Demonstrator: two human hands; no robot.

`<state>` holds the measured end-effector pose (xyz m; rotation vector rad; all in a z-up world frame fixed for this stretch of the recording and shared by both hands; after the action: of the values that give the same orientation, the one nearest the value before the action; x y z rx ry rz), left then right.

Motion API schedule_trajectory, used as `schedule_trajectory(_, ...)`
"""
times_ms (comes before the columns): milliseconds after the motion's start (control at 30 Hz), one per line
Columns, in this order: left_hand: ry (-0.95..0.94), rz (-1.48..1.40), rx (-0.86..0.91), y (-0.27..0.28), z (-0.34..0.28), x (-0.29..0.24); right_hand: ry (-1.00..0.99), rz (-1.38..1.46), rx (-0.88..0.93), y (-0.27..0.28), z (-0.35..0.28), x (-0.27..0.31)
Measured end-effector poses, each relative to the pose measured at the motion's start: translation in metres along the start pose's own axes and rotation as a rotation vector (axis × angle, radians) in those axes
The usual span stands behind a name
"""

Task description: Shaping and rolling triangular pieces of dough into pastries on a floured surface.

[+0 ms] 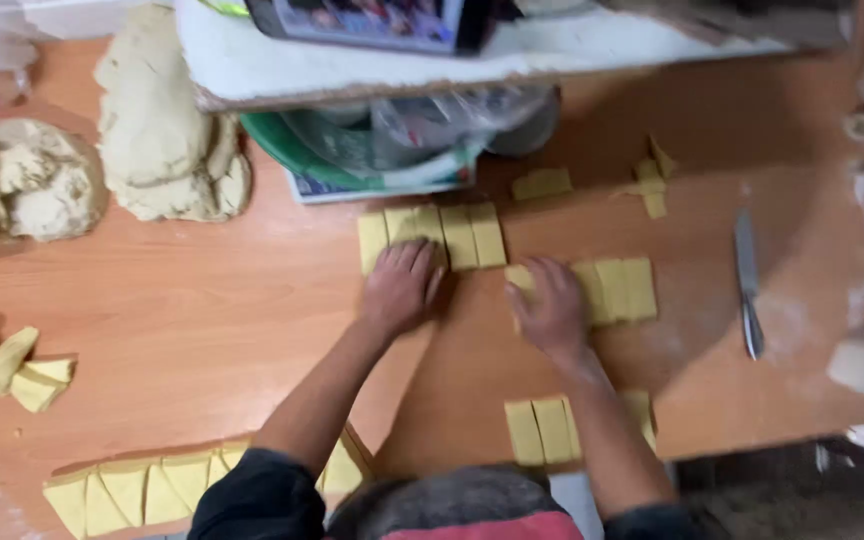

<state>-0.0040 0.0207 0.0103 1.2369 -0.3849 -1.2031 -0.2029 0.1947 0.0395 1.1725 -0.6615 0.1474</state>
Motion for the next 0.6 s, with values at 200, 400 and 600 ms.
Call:
schedule_trajectory(200,0.697,-0.596,0.664,-0.024,-0.161,-0.12,-0.805,-0.13,0.019,0.102,-0.22,-0.092)
schedule_trajectory(400,0.861,-0.746,0.762,-0.073,-0.255,-0.2,-0.976,0.047,0.058,0.083,-0.311,-0.148)
schedule_trajectory(600,1.194,-1.17,0.461,-0.138,-0.265,-0.242,-1.173,0.31,0.234,0.096,-0.281,-0.13)
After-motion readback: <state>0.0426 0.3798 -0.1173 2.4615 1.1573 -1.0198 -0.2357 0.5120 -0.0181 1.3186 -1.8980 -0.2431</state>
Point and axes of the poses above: each hand's wrist, its own z-axis towards the middle knuckle, its own y-axis out of the back of the hand, x = y × z, the point moved 2 cm from there along z, towards the middle knuckle, and after that the axes turned 2 degrees about z, right-handed, at the moved point
